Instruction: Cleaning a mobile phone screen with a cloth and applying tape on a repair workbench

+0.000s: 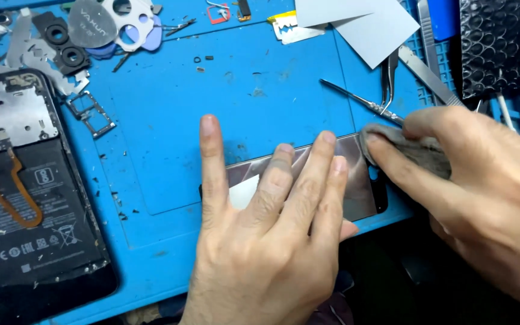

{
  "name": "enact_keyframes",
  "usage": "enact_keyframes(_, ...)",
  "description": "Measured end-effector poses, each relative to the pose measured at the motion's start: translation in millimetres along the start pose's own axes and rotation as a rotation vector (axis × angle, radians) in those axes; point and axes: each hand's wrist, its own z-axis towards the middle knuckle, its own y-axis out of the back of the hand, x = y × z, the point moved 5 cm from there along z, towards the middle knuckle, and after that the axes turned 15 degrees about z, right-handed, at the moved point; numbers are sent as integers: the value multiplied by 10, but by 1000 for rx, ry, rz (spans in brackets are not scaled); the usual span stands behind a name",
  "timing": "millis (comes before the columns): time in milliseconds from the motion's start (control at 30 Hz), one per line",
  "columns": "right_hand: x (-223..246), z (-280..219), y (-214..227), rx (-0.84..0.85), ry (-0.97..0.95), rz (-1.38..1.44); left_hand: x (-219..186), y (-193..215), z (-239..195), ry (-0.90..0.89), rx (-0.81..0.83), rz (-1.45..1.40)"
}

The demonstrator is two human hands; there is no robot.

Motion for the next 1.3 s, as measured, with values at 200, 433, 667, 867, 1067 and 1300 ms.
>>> enact_keyframes(200,-85,-43,-85,54,-24,361,-6,-21,21,11,23,25)
enact_keyframes(433,9,39,24,-47,-44,103,-4,-27,31,-19,41,84)
enact_keyframes(667,-42,-73,-25,-2,-19,179,-23,-16,30,-21,44,91)
enact_keyframes(867,-4,-179,-34,28,20,200,-27,12,22,-25,53,85)
enact_keyframes(1067,154,-5,124,-118,-96,68,-37,21,8,-56,60,97)
enact_keyframes(1300,-69,-391,-71,-33,-170,398,-22,32,-16,-39,59,73)
